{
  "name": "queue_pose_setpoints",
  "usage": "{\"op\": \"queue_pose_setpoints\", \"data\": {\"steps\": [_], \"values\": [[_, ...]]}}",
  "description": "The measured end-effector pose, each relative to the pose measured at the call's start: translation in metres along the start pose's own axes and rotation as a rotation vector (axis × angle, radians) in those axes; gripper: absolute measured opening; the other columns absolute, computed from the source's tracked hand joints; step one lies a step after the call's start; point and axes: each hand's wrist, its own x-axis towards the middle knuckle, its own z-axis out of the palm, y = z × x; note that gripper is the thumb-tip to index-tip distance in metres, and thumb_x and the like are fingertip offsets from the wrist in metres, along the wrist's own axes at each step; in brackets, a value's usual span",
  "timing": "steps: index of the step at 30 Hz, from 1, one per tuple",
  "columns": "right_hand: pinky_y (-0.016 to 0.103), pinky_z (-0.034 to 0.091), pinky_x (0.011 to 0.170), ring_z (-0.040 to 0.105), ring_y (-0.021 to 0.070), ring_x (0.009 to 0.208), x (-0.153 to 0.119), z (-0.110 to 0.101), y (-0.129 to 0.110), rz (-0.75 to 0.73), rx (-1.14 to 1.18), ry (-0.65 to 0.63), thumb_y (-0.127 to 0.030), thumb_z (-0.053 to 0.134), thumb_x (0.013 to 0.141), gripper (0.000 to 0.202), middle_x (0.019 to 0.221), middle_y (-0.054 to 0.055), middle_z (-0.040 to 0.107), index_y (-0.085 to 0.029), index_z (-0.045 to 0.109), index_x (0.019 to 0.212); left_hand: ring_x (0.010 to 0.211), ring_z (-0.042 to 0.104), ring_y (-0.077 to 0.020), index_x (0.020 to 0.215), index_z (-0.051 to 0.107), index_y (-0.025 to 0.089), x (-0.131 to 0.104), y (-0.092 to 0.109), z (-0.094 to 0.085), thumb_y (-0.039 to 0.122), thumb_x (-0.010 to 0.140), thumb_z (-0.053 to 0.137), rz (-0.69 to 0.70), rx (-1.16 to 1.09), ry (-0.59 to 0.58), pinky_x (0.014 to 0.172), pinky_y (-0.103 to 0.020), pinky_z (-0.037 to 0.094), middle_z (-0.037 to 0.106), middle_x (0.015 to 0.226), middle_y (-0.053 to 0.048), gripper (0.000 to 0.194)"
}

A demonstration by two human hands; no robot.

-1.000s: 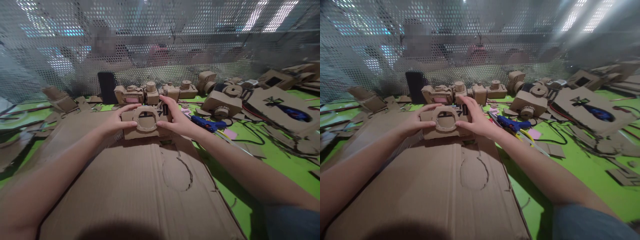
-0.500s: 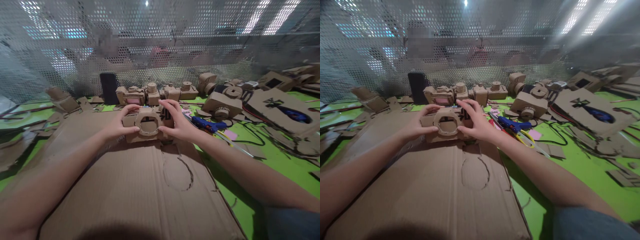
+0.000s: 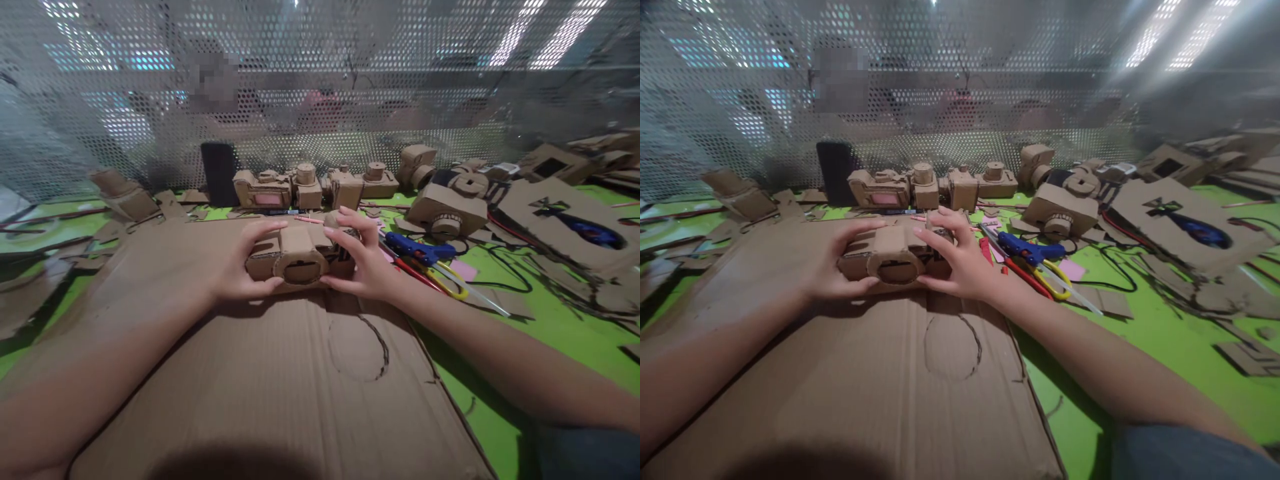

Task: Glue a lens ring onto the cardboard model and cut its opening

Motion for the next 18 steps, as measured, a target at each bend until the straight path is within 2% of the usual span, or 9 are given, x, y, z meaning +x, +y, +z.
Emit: {"op": "queue_pose_setpoints", "data": {"steps": [4, 6, 10, 14, 18], "values": [[0.073, 0.03, 0.122, 0.035, 0.043, 0.148, -0.006, 0.003, 0.0, 0.053, 0.012, -0.01, -0.046, 0.079, 0.077, 0.075, 0.139, 0.011, 0.043, -0.04, 0.047, 0.145, 0.135, 0.055, -0.0353, 0.152, 0.035, 0.036, -0.004, -0.006, 0.001, 0.036, 0.073, 0.082, 0.144, 0.128, 0.042, 0.114, -0.059, 0.046, 0.055, 0.145, -0.013, 0.093], [0.073, 0.031, 0.121, 0.037, 0.043, 0.148, -0.007, 0.005, 0.0, 0.053, 0.017, 0.006, -0.048, 0.08, 0.075, 0.074, 0.138, 0.01, 0.044, -0.04, 0.05, 0.142, 0.132, 0.057, -0.0359, 0.15, 0.035, 0.038, -0.005, -0.008, 0.001, 0.037, 0.069, 0.084, 0.187, 0.151, 0.05, 0.113, -0.06, 0.045, 0.057, 0.143, -0.012, 0.094], [0.074, 0.035, 0.12, 0.04, 0.0435, 0.144, -0.007, 0.009, 0.001, 0.047, -0.001, 0.049, -0.06, 0.08, 0.075, 0.084, 0.134, 0.01, 0.044, -0.042, 0.042, 0.147, 0.129, 0.06, -0.0359, 0.144, 0.038, 0.038, -0.003, -0.007, -0.001, 0.039, 0.07, 0.082, 0.193, 0.173, 0.036, 0.109, -0.06, 0.048, 0.06, 0.141, -0.012, 0.085], [0.072, 0.04, 0.117, 0.044, 0.0414, 0.141, -0.007, 0.011, 0.002, -0.036, -0.003, 0.133, -0.06, 0.082, 0.075, 0.098, 0.135, 0.01, 0.044, -0.046, 0.027, 0.155, 0.13, 0.06, -0.0346, 0.145, 0.042, 0.037, 0.001, -0.004, -0.004, 0.036, 0.074, 0.079, 0.25, 0.168, 0.025, 0.107, -0.059, 0.051, 0.06, 0.142, -0.013, 0.08], [0.075, 0.034, 0.12, 0.042, 0.0434, 0.143, -0.008, 0.01, 0.002, 0.026, -0.007, 0.068, -0.066, 0.08, 0.073, 0.093, 0.135, 0.01, 0.044, -0.042, 0.035, 0.15, 0.133, 0.058, -0.0357, 0.139, 0.051, 0.036, 0.001, -0.002, -0.007, 0.036, 0.075, 0.079, 0.215, 0.19, -0.02, 0.11, -0.059, 0.048, 0.059, 0.144, -0.013, 0.07]]}}
